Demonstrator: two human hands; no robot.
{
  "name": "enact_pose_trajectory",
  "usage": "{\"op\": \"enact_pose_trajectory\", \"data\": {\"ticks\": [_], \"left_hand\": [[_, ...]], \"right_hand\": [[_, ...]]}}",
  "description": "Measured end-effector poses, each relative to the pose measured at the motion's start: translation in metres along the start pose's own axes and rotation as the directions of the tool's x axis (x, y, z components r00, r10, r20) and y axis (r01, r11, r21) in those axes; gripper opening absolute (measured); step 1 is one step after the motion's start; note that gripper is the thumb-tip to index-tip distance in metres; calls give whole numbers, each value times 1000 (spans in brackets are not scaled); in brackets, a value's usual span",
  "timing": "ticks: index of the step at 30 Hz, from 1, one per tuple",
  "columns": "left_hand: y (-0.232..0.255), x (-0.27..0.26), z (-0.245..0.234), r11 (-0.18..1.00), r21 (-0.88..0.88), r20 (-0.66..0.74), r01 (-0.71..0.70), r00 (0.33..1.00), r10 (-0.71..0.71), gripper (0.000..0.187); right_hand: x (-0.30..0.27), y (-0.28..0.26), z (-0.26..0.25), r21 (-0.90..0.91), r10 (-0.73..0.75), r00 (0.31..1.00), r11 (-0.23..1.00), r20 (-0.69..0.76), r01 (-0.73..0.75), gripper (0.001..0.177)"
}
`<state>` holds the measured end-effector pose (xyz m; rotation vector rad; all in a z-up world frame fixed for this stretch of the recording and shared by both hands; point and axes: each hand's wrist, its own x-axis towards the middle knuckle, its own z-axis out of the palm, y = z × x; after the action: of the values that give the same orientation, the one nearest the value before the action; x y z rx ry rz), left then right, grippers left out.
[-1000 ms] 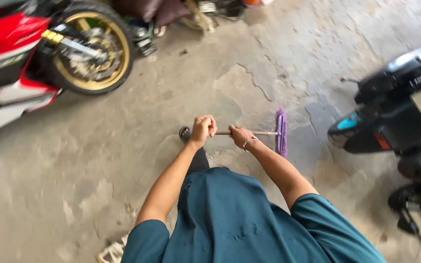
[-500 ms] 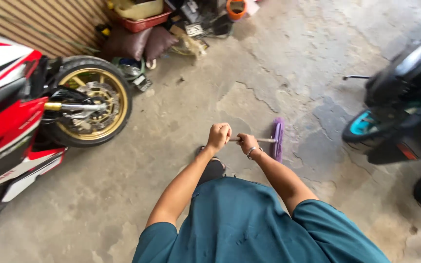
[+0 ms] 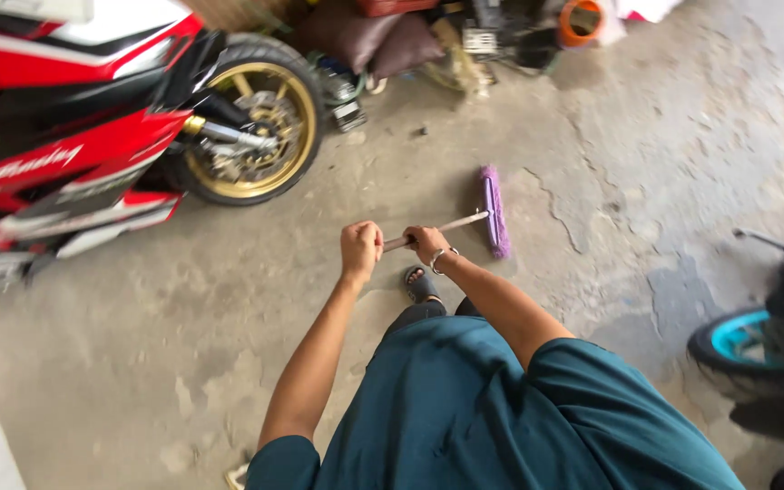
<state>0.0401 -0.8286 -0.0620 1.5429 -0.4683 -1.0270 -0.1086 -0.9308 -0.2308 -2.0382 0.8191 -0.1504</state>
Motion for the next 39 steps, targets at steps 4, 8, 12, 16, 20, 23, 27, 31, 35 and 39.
{"op": "enact_pose_trajectory", "data": {"ticks": [4,8,12,16,20,23,27,31,35,39], "left_hand": [[31,-13,-51,1000,-10,-121,9,993,-10,34],[80,-31,-83,997,73,-219,10,976,6,33],[115,-38,-83,988,155,-282,12,959,32,31],[133,-31,-67,991,134,-314,-11,948,53,30],[151,-18,-40,992,67,-333,-108,935,124,30],[159,-8,-24,988,-13,-360,-156,922,141,30],[163,21,9,971,-134,-428,-197,895,123,31],[115,75,46,934,-220,-488,-282,861,145,28],[49,134,100,910,-266,-496,-318,855,153,27],[21,167,169,896,-383,-514,-223,858,-6,38]], "right_hand": [[33,-48,38,21,-23,996,1000,87,21,25],[61,-99,65,119,-106,970,990,220,81,31],[79,-139,65,112,-197,885,980,422,165,25],[97,-143,48,141,-316,820,948,476,284,29],[115,-154,-11,157,-441,722,890,533,428,30],[129,-159,-55,60,-383,682,893,623,446,26],[166,-128,-98,-45,-423,636,809,646,585,24],[208,-82,-141,-169,-289,612,797,736,580,21],[252,9,-162,-315,-180,607,722,774,616,15],[267,67,-197,-357,-105,581,698,807,621,11]]}}
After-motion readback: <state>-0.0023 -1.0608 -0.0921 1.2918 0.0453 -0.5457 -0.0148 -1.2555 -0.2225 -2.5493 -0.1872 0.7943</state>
